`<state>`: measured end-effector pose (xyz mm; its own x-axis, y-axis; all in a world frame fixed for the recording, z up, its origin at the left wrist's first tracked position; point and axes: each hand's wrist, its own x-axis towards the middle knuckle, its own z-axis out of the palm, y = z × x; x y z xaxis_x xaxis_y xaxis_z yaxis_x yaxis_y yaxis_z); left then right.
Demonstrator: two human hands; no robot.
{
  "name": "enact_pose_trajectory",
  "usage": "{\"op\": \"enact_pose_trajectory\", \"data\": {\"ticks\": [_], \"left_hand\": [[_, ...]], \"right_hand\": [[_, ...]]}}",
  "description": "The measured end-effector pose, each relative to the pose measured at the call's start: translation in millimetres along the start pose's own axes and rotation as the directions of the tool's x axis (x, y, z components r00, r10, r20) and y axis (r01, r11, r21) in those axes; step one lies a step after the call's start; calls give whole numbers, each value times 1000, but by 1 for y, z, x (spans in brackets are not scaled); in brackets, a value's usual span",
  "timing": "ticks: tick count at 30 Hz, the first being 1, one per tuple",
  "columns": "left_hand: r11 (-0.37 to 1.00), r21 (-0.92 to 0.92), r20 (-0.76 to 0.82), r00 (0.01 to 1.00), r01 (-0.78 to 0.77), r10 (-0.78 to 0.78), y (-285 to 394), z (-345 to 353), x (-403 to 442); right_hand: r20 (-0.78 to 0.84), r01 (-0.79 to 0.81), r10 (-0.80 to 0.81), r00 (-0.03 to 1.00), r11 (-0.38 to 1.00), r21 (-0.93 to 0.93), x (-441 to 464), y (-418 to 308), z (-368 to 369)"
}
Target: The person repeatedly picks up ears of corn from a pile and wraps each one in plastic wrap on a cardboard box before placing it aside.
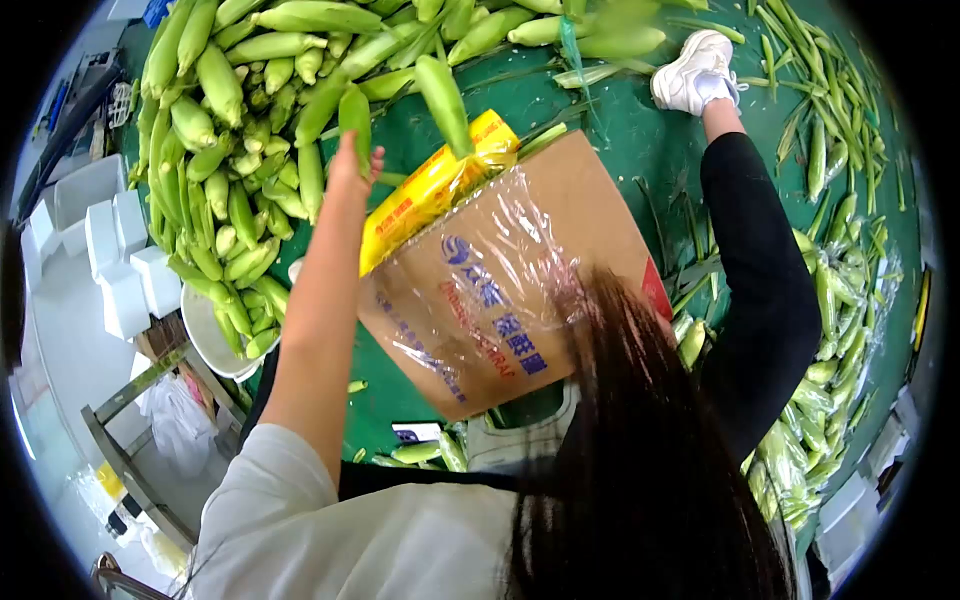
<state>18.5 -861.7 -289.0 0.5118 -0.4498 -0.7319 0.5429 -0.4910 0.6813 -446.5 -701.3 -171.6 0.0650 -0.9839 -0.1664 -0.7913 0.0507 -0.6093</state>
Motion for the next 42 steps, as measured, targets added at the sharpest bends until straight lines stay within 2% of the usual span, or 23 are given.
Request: {"op": "enact_pose_trajectory", "data": {"ticks": [1,3,4,5,6,7,10,11,12,13,15,18,19,21,24,25,27,28,31,35,37,41,42], "left_hand": [[993,-79,45,995,89,-86,12,-13,-10],[999,34,87,996,-24,21,16,-18,-90],[940,246,81,972,-235,221,5,-19,-134],[793,441,114,903,-420,415,-8,-21,-175],[680,405,293,791,-611,537,-24,-29,-208],[540,334,460,634,-773,622,-41,-40,-232],[189,474,730,504,-860,461,-90,-75,-259],[105,513,757,506,-852,413,-99,-78,-271],[18,544,779,514,-839,359,-106,-80,-279],[34,567,767,543,-823,340,-108,-79,-284],[56,615,740,600,-787,304,-105,-76,-291],[-317,664,704,424,-678,569,-111,-73,-303],[-271,623,734,429,-734,526,-117,-81,-312],[-174,533,796,421,-828,435,-139,-105,-331],[-231,466,840,345,-854,418,-175,-137,-330],[-236,522,808,386,-820,445,-178,-137,-320],[-231,636,730,477,-736,490,-175,-135,-298],[-214,582,729,387,-784,564,-160,-133,-297],[199,523,640,536,-829,550,-138,-155,-309],[321,466,658,565,-825,498,-102,-156,-315],[320,389,711,502,-864,491,-119,-143,-283],[-179,343,893,261,-922,365,-101,-81,-241],[-275,398,906,328,-875,268,-82,-62,-230]], "right_hand": [[313,-198,185,932,980,11,11,-44,-24],[333,-86,166,928,967,-240,10,-42,-16],[350,-126,191,917,972,-199,16,-42,-13],[278,-70,88,957,995,-74,9,-11,4],[341,-329,253,905,926,186,4,6,6],[447,-559,376,811,724,404,-4,12,3],[449,-575,389,805,323,752,-40,-5,-35],[374,-495,346,860,390,777,-49,-14,-35],[166,-230,161,973,615,754,-50,-24,-31],[-16,70,-79,997,755,652,-44,-39,-24],[-224,312,-227,948,807,501,-23,-90,-5],[-60,660,-662,747,727,188,13,-112,66],[23,778,-781,624,623,77,20,-114,81],[149,811,-805,574,584,30,32,-117,78],[284,882,-846,452,471,-1,42,-113,75],[306,910,-865,398,414,-13,53,-114,76],[402,904,-821,406,424,-47,60,-117,78],[459,895,-787,413,443,-46,65,-121,74],[420,903,-834,358,424,72,67,-106,68],[520,882,-778,353,462,92,35,-86,51],[520,869,-746,415,494,15,19,-86,53],[295,797,-746,598,593,-116,25,-113,77],[309,784,-725,616,601,-154,39,-120,84]]}}
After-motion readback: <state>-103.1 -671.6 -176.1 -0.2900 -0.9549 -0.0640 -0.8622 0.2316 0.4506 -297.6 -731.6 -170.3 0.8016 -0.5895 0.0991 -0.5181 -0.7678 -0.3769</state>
